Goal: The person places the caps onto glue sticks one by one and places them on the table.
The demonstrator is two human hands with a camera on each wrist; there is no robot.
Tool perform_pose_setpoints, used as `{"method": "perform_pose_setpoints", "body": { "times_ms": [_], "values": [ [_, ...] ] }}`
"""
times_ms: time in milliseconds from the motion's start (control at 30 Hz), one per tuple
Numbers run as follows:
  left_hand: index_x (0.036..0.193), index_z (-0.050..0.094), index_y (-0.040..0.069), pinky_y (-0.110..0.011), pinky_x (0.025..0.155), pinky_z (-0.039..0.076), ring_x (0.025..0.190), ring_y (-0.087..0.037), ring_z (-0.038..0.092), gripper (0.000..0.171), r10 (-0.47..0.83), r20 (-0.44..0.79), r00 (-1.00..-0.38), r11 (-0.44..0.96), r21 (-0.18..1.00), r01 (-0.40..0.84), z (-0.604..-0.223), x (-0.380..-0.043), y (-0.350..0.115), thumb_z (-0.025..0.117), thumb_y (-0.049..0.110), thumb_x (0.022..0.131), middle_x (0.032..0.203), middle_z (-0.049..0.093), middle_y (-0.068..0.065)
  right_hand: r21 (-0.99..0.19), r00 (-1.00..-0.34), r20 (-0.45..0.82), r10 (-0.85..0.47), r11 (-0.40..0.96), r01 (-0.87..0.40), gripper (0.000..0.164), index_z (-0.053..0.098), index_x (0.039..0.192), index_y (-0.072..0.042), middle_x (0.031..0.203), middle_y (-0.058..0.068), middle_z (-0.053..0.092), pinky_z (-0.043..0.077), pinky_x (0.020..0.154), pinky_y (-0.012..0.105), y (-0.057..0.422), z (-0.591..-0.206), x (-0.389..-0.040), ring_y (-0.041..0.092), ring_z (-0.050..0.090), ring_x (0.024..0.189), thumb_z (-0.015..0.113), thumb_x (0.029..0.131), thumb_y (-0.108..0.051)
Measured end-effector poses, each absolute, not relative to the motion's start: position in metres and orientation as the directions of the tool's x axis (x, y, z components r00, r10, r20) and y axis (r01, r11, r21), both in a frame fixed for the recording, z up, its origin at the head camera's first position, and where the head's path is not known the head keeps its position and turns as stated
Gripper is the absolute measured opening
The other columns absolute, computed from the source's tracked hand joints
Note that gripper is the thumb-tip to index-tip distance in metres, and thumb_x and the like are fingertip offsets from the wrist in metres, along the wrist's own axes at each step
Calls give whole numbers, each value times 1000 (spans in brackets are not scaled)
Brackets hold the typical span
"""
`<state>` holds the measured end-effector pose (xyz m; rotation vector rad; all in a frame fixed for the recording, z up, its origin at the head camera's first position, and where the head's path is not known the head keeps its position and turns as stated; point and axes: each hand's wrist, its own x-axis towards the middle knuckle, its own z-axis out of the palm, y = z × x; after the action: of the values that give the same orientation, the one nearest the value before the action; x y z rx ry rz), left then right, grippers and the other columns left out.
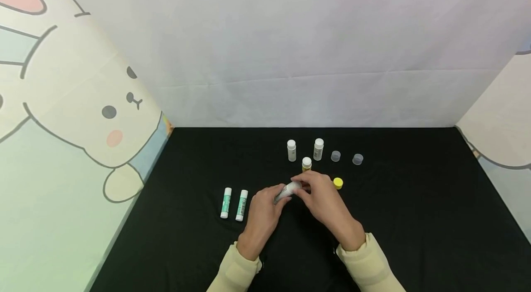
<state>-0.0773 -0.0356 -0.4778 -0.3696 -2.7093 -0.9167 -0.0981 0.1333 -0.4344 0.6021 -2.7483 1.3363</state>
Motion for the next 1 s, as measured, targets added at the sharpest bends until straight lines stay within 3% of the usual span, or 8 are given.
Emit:
{"method": "perform_pose_setpoints", "body": {
  "times_ms": [1000],
  "values": [
    [93, 64, 17, -25, 64, 49, 79, -6, 60, 14, 170, 396, -902, 828, 439, 348, -478, -70, -41, 69, 24, 82, 90, 66, 6, -760, -937, 127, -324, 575, -302, 24, 69, 99, -8, 97, 2, 65, 53, 71, 27, 124, -429, -95, 7, 63, 80, 75, 76, -3]
  ]
}}
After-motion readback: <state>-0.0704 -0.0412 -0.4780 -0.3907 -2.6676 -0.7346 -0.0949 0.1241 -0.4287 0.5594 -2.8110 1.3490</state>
